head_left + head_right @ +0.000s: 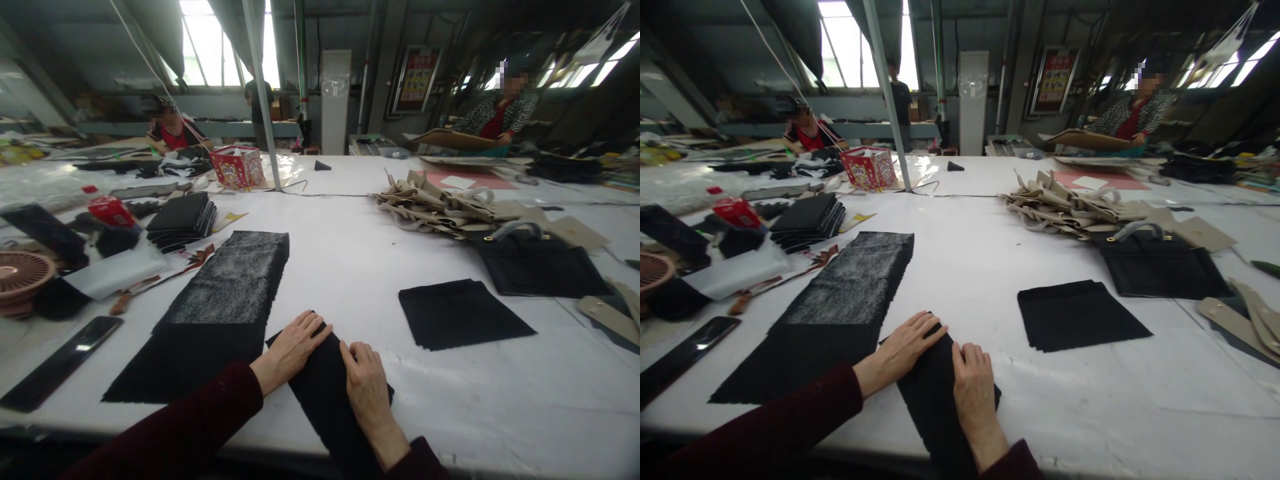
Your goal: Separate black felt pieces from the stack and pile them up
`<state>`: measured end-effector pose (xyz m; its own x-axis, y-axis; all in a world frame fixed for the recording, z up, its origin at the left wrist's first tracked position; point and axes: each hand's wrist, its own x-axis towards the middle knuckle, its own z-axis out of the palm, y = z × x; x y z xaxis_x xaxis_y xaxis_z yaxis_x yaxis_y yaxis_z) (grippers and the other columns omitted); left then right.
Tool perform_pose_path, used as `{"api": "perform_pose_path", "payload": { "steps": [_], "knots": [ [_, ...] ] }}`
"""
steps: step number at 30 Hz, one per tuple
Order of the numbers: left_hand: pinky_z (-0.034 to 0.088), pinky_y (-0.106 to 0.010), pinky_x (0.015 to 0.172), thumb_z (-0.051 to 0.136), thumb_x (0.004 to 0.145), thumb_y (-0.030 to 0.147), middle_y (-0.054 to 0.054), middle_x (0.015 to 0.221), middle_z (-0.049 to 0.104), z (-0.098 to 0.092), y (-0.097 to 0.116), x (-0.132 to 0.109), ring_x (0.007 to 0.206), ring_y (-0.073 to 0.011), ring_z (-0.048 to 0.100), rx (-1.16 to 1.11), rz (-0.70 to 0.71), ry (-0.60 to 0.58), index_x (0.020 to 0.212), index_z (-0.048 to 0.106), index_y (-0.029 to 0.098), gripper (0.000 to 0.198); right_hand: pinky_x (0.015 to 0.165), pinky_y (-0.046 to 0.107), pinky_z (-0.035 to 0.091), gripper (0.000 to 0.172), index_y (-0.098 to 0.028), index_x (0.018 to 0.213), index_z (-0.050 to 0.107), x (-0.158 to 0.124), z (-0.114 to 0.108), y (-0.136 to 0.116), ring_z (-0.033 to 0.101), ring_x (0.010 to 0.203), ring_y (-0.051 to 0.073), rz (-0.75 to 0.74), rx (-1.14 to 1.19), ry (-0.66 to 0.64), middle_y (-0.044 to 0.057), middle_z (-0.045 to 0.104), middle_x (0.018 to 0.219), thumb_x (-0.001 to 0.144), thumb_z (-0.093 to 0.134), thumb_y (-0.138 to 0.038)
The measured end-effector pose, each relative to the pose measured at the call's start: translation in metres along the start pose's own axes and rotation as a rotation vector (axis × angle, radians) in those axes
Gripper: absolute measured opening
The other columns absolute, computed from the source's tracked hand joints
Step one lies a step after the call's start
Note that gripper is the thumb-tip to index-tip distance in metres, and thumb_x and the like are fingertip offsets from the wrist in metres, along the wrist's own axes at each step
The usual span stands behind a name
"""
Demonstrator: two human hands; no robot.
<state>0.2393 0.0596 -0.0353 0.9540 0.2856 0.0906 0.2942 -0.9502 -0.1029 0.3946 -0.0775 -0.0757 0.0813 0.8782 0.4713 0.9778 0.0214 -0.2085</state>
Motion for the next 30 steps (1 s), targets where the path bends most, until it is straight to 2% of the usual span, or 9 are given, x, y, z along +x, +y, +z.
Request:
{"api": "perform_pose_path", "payload": {
  "steps": [5, 8, 12, 15, 20, 25, 30],
  "knots": [
    [0.031, -0.036, 0.111, 0.048, 0.09, 0.012, -0.01, 0.122, 0.056, -0.003, 0.002, 0.003, 0.119, -0.0224, 0.048, -0.04, 0.024, -0.016, 0.141, 0.04, 0.013, 0.052, 0.074, 0.035, 0.038, 0.033, -0.014, 0.121, 0.061, -0.007, -0.006, 0.002, 0.047, 0.083, 0.022, 0.01, -0.013, -0.001, 0.007, 0.054, 0.09, 0.094, 0.044, -0.006],
    [0.033, -0.037, 0.109, 0.049, 0.089, 0.01, -0.009, 0.122, 0.056, -0.004, 0.004, 0.002, 0.117, -0.0219, 0.049, -0.039, 0.021, -0.023, 0.145, 0.036, 0.017, 0.057, 0.076, 0.036, 0.039, 0.033, -0.014, 0.123, 0.059, -0.012, -0.01, 0.003, 0.048, 0.085, 0.022, 0.019, 0.003, -0.027, 0.007, 0.055, 0.091, 0.094, 0.046, -0.006],
    [0.031, -0.04, 0.111, 0.052, 0.088, 0.011, -0.008, 0.123, 0.055, -0.007, 0.004, 0.002, 0.119, -0.0227, 0.048, -0.033, 0.051, -0.021, 0.142, 0.04, 0.023, 0.057, 0.076, 0.036, 0.039, 0.033, -0.013, 0.123, 0.059, -0.017, -0.015, 0.004, 0.047, 0.085, 0.022, 0.022, 0.019, -0.024, 0.007, 0.054, 0.091, 0.094, 0.045, -0.006],
    [0.031, -0.04, 0.112, 0.051, 0.09, 0.013, -0.009, 0.125, 0.055, -0.009, 0.007, 0.004, 0.12, -0.0226, 0.047, -0.044, 0.076, -0.002, 0.141, 0.042, 0.021, 0.052, 0.076, 0.036, 0.04, 0.034, -0.012, 0.123, 0.06, -0.021, -0.017, 0.006, 0.048, 0.085, 0.022, 0.019, 0.015, -0.014, 0.007, 0.054, 0.091, 0.093, 0.044, -0.004],
    [0.036, -0.035, 0.107, 0.047, 0.091, 0.01, -0.01, 0.123, 0.057, -0.009, 0.014, 0.006, 0.121, -0.0215, 0.048, -0.063, 0.09, -0.022, 0.141, 0.04, 0.014, 0.051, 0.075, 0.036, 0.04, 0.035, -0.014, 0.122, 0.06, -0.028, -0.022, 0.008, 0.049, 0.085, 0.022, 0.019, -0.009, -0.011, 0.007, 0.054, 0.091, 0.092, 0.045, -0.005],
    [0.039, -0.038, 0.104, 0.049, 0.088, 0.006, -0.008, 0.122, 0.056, -0.011, 0.016, 0.007, 0.117, -0.0224, 0.051, -0.066, 0.098, -0.049, 0.146, 0.035, 0.024, 0.062, 0.075, 0.036, 0.039, 0.036, -0.014, 0.123, 0.059, -0.036, -0.025, 0.013, 0.049, 0.085, 0.022, 0.026, -0.032, -0.011, 0.007, 0.054, 0.091, 0.092, 0.044, -0.004],
    [0.036, -0.038, 0.108, 0.045, 0.092, 0.009, -0.008, 0.129, 0.053, -0.013, 0.019, 0.008, 0.122, -0.022, 0.048, -0.079, 0.146, -0.042, 0.143, 0.039, 0.021, 0.052, 0.074, 0.036, 0.038, 0.039, -0.013, 0.124, 0.059, -0.042, -0.028, 0.017, 0.048, 0.085, 0.023, 0.017, -0.036, -0.014, 0.008, 0.054, 0.092, 0.091, 0.043, -0.002]
  ]
}}
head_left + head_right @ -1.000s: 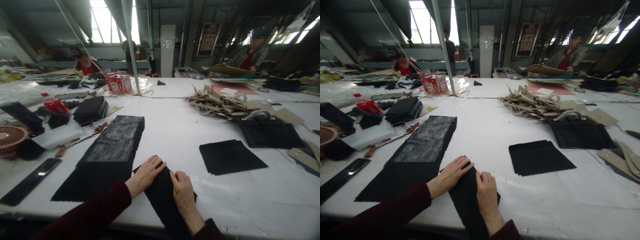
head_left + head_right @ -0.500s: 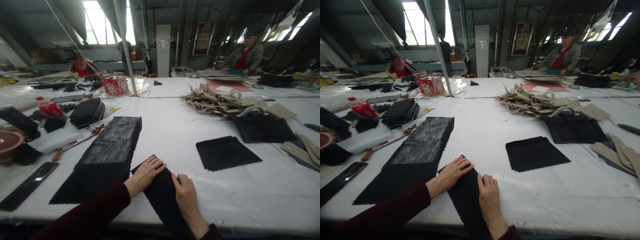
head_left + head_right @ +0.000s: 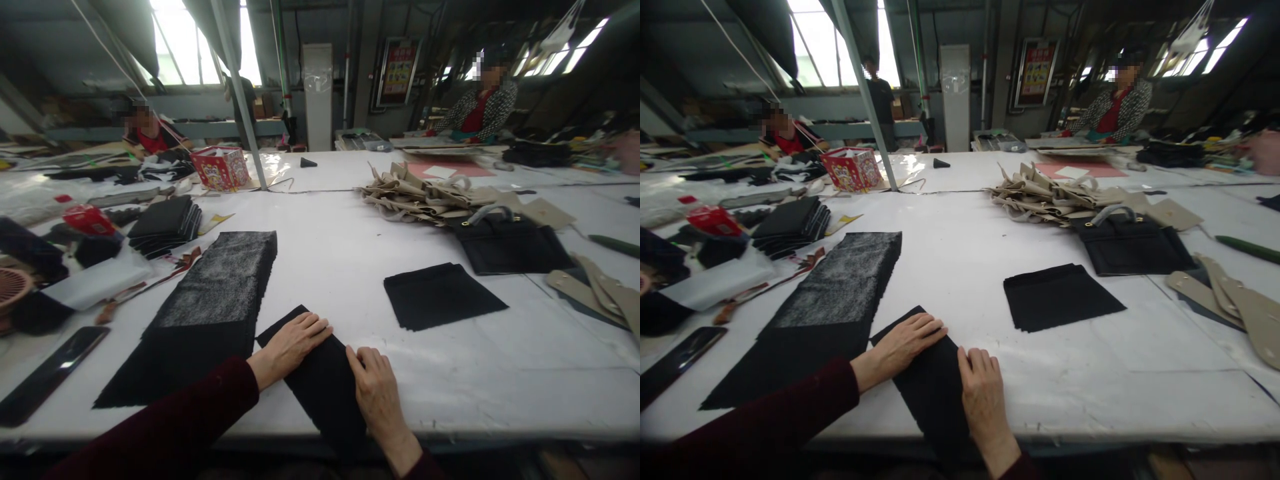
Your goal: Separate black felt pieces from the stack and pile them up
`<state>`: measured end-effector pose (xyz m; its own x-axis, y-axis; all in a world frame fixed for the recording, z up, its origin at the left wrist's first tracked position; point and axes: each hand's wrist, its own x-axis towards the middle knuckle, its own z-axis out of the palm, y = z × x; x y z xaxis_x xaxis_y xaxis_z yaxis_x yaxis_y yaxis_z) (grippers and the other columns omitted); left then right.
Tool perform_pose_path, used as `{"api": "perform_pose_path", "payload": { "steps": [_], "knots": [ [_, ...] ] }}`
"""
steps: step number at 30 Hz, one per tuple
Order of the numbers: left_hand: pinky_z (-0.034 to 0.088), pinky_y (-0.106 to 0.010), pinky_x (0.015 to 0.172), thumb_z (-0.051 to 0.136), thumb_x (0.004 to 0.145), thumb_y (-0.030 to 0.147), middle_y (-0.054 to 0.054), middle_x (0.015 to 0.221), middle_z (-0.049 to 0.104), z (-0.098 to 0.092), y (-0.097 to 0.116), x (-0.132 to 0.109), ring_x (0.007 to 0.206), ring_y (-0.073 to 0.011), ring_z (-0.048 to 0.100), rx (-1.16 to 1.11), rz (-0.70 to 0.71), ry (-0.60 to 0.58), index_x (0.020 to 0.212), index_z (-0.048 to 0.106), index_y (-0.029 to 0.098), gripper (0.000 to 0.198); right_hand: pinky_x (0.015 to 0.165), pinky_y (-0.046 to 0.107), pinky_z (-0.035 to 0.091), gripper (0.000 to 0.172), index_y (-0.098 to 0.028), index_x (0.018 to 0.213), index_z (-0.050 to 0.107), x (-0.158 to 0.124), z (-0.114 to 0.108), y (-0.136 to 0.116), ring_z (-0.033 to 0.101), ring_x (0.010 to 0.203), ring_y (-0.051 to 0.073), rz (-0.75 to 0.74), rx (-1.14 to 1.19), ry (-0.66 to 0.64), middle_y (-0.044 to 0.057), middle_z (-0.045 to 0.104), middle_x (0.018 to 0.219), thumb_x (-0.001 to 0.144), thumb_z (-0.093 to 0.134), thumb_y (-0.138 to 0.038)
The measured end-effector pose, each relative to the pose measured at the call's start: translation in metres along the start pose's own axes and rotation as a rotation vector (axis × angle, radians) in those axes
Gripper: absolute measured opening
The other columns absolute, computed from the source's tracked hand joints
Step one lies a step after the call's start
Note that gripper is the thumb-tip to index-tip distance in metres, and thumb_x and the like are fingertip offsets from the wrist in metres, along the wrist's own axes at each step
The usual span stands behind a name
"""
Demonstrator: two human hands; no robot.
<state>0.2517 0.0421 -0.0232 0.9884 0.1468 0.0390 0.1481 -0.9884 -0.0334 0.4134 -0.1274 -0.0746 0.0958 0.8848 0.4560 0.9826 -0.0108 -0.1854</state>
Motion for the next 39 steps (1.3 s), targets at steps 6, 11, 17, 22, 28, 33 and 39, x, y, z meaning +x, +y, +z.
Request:
{"api": "perform_pose_path", "payload": {
  "steps": [6, 11, 17, 22, 28, 33, 39],
  "knots": [
    [0.041, -0.035, 0.103, 0.043, 0.093, 0.008, -0.008, 0.122, 0.056, 0.0, 0.007, 0.0, 0.119, -0.0219, 0.05, 0.013, 0.005, -0.034, 0.145, 0.036, 0.02, 0.054, 0.074, 0.036, 0.037, 0.037, -0.012, 0.122, 0.06, -0.005, -0.005, 0.003, 0.047, 0.084, 0.023, -0.005, -0.026, 0.008, 0.008, 0.054, 0.091, 0.091, 0.042, -0.002],
    [0.04, -0.038, 0.104, 0.047, 0.091, 0.007, -0.007, 0.126, 0.054, -0.004, 0.009, 0.002, 0.118, -0.0231, 0.05, 0.014, 0.017, -0.038, 0.145, 0.036, 0.025, 0.057, 0.073, 0.036, 0.037, 0.036, -0.012, 0.122, 0.06, -0.008, -0.008, 0.004, 0.047, 0.083, 0.023, -0.007, -0.027, 0.003, 0.008, 0.054, 0.089, 0.092, 0.042, -0.003],
    [0.04, -0.034, 0.103, 0.043, 0.092, 0.005, -0.008, 0.129, 0.054, 0.004, 0.011, 0.005, 0.12, -0.0205, 0.05, -0.024, 0.046, -0.029, 0.144, 0.037, 0.02, 0.055, 0.073, 0.036, 0.036, 0.036, -0.012, 0.122, 0.06, -0.013, -0.012, 0.006, 0.047, 0.083, 0.023, 0.01, -0.035, -0.009, 0.008, 0.054, 0.089, 0.09, 0.045, -0.002],
    [0.045, -0.036, 0.096, 0.045, 0.091, 0.005, -0.007, 0.118, 0.056, 0.002, 0.019, 0.009, 0.109, -0.0225, 0.053, 0.005, 0.038, -0.083, 0.147, 0.033, 0.025, 0.06, 0.072, 0.036, 0.035, 0.034, -0.013, 0.12, 0.061, -0.016, -0.014, 0.007, 0.047, 0.083, 0.023, 0.026, -0.034, -0.007, 0.007, 0.054, 0.089, 0.091, 0.045, -0.003],
    [0.038, -0.038, 0.106, 0.043, 0.091, 0.004, -0.008, 0.127, 0.053, -0.004, 0.028, 0.012, 0.118, -0.0227, 0.049, -0.008, 0.062, -0.053, 0.145, 0.036, 0.022, 0.057, 0.073, 0.036, 0.036, 0.033, -0.014, 0.12, 0.061, -0.021, -0.017, 0.008, 0.048, 0.082, 0.022, 0.053, -0.048, -0.001, 0.007, 0.054, 0.089, 0.092, 0.048, -0.005],
    [0.04, -0.033, 0.105, 0.038, 0.092, 0.002, -0.008, 0.131, 0.052, 0.0, 0.031, 0.013, 0.12, -0.0201, 0.05, -0.065, 0.064, -0.076, 0.144, 0.036, 0.017, 0.054, 0.072, 0.037, 0.035, 0.031, -0.014, 0.12, 0.061, -0.024, -0.021, 0.008, 0.047, 0.082, 0.023, 0.078, -0.051, -0.005, 0.007, 0.054, 0.088, 0.092, 0.051, -0.008],
    [0.046, -0.037, 0.097, 0.041, 0.09, 0.001, -0.007, 0.126, 0.053, 0.002, 0.042, 0.016, 0.115, -0.023, 0.052, -0.009, 0.039, -0.123, 0.149, 0.029, 0.03, 0.067, 0.072, 0.038, 0.034, 0.029, -0.014, 0.119, 0.061, -0.026, -0.025, 0.007, 0.046, 0.081, 0.022, 0.1, -0.064, -0.015, 0.006, 0.054, 0.088, 0.092, 0.053, -0.009]
  ]
}}
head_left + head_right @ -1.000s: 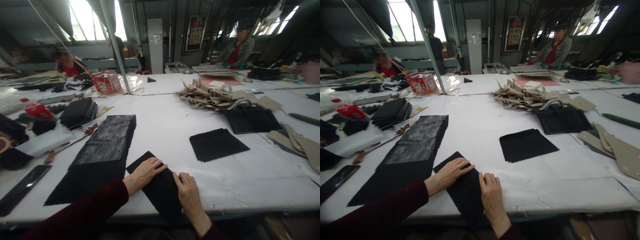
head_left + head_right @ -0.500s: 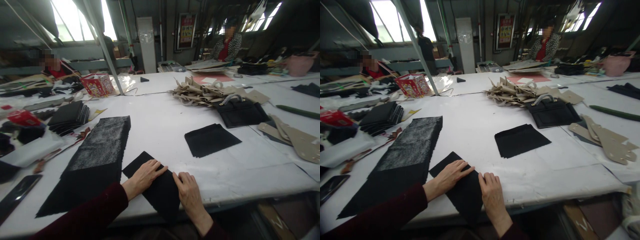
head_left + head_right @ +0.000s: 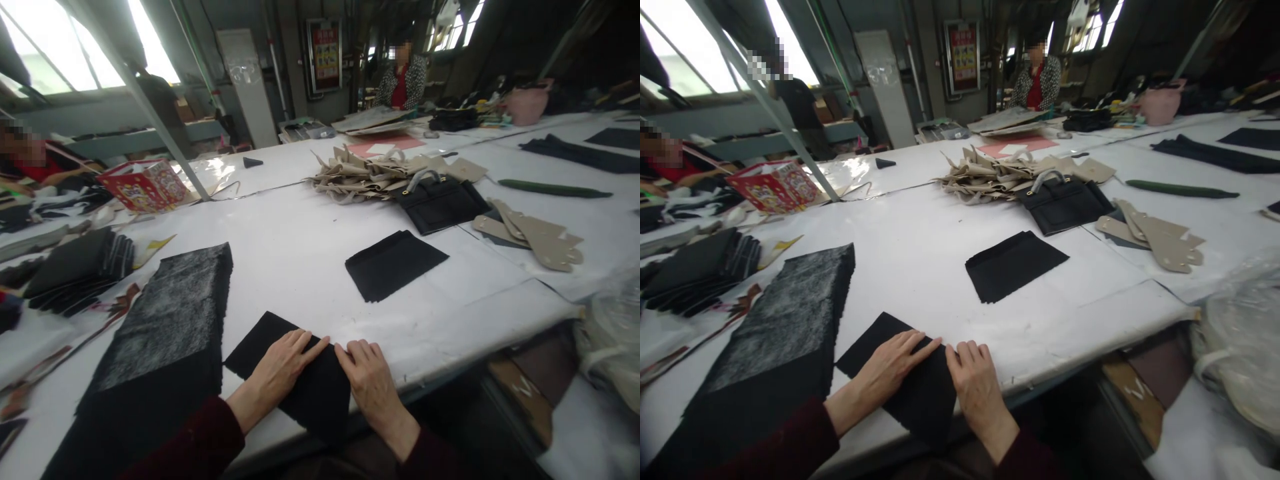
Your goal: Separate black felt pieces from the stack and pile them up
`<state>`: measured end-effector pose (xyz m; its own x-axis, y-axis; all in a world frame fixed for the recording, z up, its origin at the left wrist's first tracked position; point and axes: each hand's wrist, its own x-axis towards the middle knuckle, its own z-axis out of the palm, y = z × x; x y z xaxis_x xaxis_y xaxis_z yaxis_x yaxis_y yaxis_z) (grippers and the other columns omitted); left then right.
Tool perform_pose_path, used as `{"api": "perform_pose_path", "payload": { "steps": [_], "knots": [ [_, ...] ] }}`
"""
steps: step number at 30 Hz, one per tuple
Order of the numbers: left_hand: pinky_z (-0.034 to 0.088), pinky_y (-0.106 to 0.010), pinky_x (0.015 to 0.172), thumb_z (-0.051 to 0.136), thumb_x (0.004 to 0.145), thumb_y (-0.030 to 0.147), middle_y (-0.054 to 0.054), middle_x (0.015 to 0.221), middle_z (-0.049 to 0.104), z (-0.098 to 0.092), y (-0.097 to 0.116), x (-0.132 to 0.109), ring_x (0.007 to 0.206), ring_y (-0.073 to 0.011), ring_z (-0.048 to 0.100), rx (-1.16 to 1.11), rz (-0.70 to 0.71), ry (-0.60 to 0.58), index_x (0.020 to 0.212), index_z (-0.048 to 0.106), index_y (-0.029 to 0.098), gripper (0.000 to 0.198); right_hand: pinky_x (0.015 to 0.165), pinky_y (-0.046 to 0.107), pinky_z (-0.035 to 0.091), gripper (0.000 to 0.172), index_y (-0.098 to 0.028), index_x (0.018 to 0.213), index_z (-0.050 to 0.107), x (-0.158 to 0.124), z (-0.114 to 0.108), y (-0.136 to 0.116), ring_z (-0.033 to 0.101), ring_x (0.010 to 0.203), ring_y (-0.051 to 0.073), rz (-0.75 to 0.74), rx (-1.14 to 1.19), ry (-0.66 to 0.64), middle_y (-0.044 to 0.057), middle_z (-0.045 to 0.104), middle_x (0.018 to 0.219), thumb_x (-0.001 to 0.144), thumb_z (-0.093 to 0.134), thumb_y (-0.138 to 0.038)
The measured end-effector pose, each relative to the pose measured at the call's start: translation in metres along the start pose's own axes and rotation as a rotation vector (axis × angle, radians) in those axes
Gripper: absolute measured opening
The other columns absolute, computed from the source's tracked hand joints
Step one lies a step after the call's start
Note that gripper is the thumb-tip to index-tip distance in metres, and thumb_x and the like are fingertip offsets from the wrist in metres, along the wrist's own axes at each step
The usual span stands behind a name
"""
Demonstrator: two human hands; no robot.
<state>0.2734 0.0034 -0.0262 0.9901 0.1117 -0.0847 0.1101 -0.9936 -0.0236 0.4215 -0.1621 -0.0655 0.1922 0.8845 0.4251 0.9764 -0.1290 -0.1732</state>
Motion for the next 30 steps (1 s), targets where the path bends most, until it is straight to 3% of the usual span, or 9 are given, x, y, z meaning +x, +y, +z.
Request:
{"api": "perform_pose_path", "payload": {
  "steps": [8, 14, 20, 30],
  "knots": [
    [0.035, -0.042, 0.11, 0.044, 0.087, 0.002, -0.007, 0.133, 0.049, 0.002, 0.004, 0.006, 0.121, -0.0236, 0.047, -0.008, 0.059, 0.045, 0.148, 0.034, 0.028, 0.067, 0.072, 0.038, 0.034, 0.029, -0.014, 0.119, 0.061, -0.003, -0.006, -0.001, 0.046, 0.08, 0.022, 0.032, -0.012, 0.01, 0.006, 0.054, 0.086, 0.09, 0.055, -0.009],
    [0.041, -0.035, 0.105, 0.043, 0.088, 0.001, -0.007, 0.13, 0.054, 0.007, 0.004, 0.009, 0.119, -0.0214, 0.048, -0.064, 0.084, 0.037, 0.146, 0.036, 0.02, 0.062, 0.073, 0.038, 0.033, 0.03, -0.013, 0.12, 0.06, -0.009, -0.004, 0.001, 0.045, 0.081, 0.023, 0.052, -0.001, -0.003, 0.006, 0.053, 0.087, 0.091, 0.052, -0.009],
    [0.039, -0.039, 0.107, 0.046, 0.085, 0.0, -0.006, 0.132, 0.052, 0.003, 0.006, 0.011, 0.121, -0.0232, 0.047, -0.036, 0.088, -0.009, 0.149, 0.032, 0.028, 0.071, 0.072, 0.038, 0.033, 0.03, -0.014, 0.121, 0.059, -0.013, -0.002, 0.003, 0.045, 0.08, 0.022, 0.07, 0.019, 0.01, 0.006, 0.053, 0.086, 0.093, 0.047, -0.009],
    [0.038, -0.044, 0.108, 0.047, 0.086, 0.002, -0.008, 0.132, 0.049, 0.004, 0.007, 0.013, 0.122, -0.0262, 0.046, 0.004, 0.103, -0.049, 0.151, 0.027, 0.031, 0.074, 0.072, 0.039, 0.034, 0.029, -0.014, 0.118, 0.06, -0.017, -0.007, 0.003, 0.045, 0.079, 0.022, 0.101, 0.013, 0.006, 0.006, 0.052, 0.086, 0.093, 0.046, -0.009]
  ]
}}
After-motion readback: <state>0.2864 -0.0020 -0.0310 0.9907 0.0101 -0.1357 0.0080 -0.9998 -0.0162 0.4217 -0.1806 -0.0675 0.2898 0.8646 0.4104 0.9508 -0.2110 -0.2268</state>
